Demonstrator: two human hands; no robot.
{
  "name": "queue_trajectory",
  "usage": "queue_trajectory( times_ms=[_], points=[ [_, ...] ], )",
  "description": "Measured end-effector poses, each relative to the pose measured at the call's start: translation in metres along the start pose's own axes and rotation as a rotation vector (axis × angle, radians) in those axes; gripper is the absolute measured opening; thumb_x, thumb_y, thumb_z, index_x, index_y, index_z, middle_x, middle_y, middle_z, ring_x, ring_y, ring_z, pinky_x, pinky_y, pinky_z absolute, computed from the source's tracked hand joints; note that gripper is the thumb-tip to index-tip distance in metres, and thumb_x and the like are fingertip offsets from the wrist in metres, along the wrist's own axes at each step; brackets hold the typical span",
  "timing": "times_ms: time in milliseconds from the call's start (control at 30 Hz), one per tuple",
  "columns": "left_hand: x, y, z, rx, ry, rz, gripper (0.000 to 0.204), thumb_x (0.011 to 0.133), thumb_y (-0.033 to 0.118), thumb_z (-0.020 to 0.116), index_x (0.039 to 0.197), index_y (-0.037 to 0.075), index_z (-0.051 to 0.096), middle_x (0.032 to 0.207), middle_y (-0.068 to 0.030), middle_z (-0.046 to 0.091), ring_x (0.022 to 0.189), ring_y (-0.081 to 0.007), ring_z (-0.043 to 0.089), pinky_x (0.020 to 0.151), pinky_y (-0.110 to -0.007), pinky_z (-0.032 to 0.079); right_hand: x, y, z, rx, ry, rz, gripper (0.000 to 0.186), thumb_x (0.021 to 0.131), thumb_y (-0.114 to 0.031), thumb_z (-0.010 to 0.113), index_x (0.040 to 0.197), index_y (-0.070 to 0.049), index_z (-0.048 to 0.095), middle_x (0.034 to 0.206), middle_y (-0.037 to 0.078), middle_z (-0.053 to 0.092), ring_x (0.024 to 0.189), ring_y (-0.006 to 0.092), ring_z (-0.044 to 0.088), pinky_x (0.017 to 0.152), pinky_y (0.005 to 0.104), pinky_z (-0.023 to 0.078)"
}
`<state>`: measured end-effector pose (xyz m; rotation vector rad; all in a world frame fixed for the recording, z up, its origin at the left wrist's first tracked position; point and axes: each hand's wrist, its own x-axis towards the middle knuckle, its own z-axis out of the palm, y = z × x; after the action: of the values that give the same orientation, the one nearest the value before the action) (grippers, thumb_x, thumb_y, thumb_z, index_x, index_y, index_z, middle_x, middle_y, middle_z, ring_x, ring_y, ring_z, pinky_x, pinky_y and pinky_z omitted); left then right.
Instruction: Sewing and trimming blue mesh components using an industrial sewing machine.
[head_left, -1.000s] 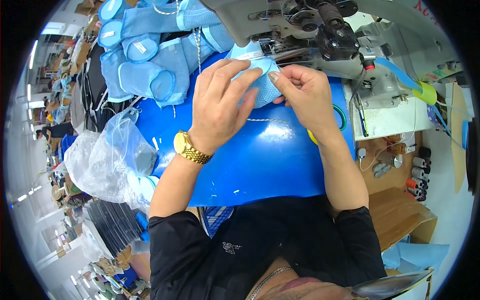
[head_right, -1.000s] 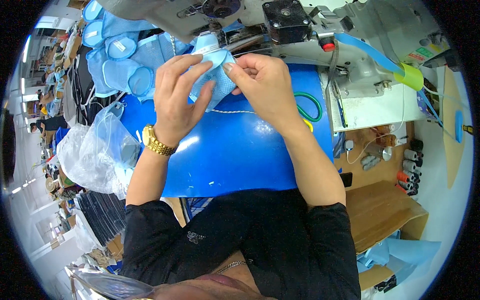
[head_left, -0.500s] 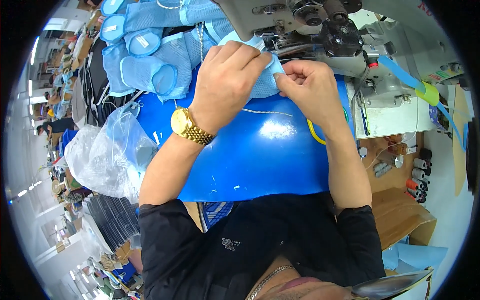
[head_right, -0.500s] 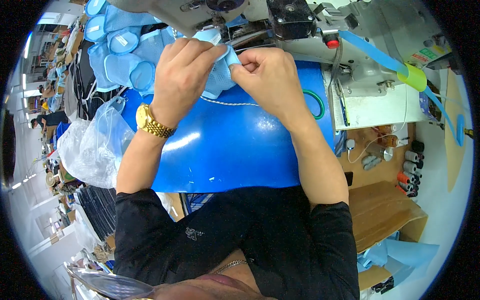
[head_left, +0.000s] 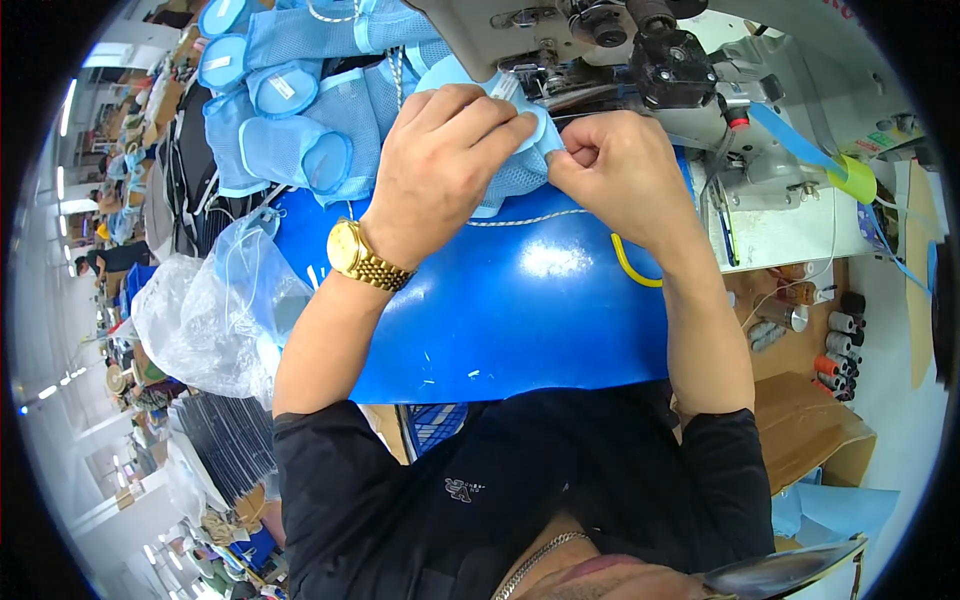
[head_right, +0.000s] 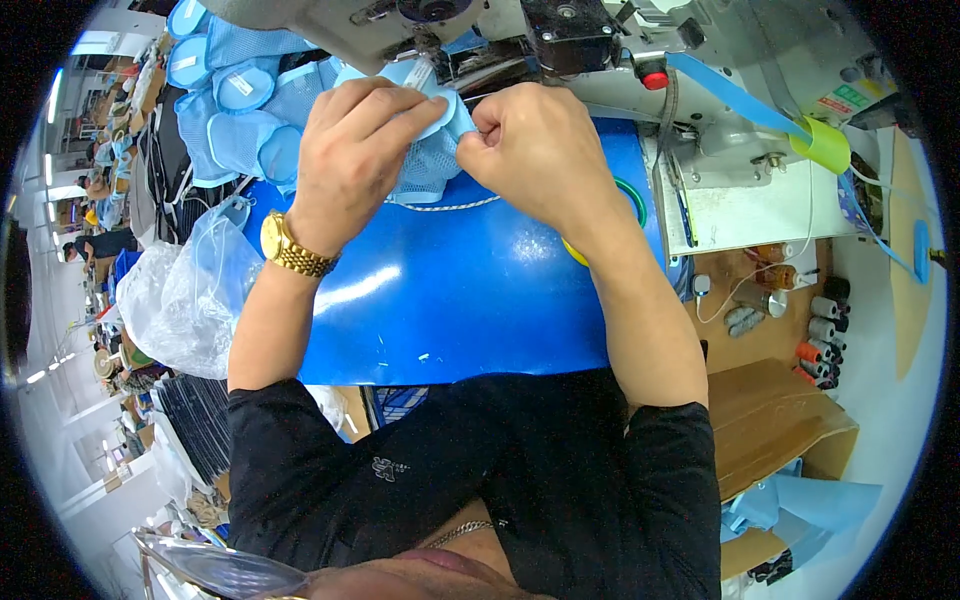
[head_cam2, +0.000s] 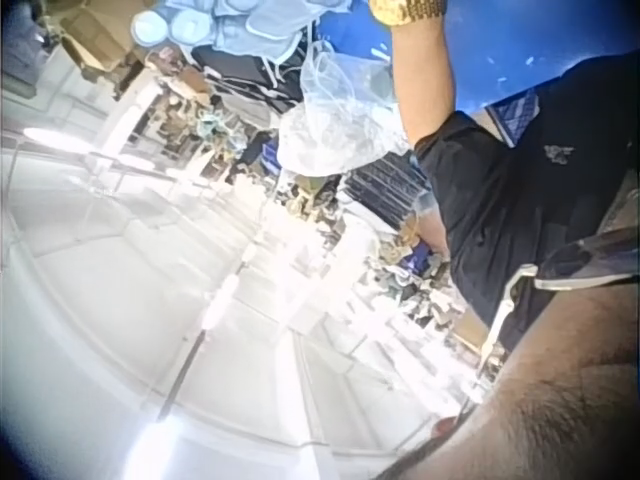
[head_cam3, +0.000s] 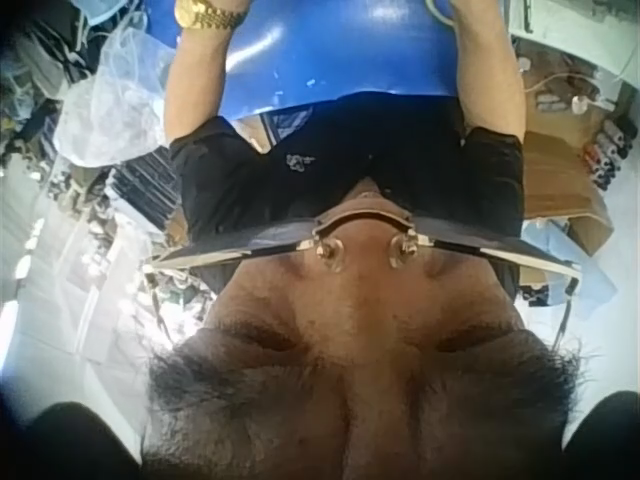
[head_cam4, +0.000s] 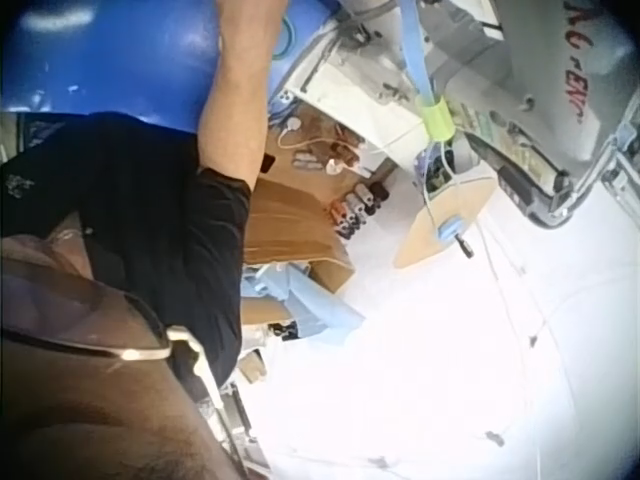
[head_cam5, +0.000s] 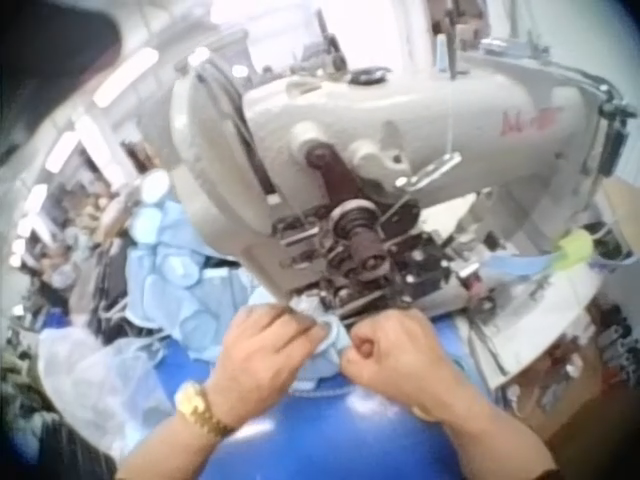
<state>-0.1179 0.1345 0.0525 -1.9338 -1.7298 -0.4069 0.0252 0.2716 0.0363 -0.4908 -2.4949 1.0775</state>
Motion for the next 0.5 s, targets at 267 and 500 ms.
queue_trajectory(
  times_ms=[267,500],
  points=[
    [0.007,0.003,-0.002,-0.025,-0.011,-0.013,0.028,0.072,0.005,0.063,0.1,0.009,0.067,0.089,-0.0008,0.063,0.081,-0.0197,0.058,0.069,-0.032,0.045,0.004,0.004,0.009,0.049,0.146,-0.029,0.016,0.07,-0.017,0.067,0.068,-0.001,0.067,0.061,0.017,0.062,0.056,0.033,0.062,0.057,0.0397,0.051],
    [0.006,0.003,-0.002,-0.027,-0.013,-0.042,0.027,0.073,0.004,0.066,0.099,0.009,0.067,0.088,-0.0023,0.064,0.083,-0.021,0.059,0.07,-0.034,0.046,0.005,-0.004,0.013,0.038,0.172,0.082,0.021,0.071,-0.019,0.064,0.061,-0.001,0.065,0.056,0.018,0.058,0.054,0.0354,0.06,0.057,0.0415,0.05]
  ],
)
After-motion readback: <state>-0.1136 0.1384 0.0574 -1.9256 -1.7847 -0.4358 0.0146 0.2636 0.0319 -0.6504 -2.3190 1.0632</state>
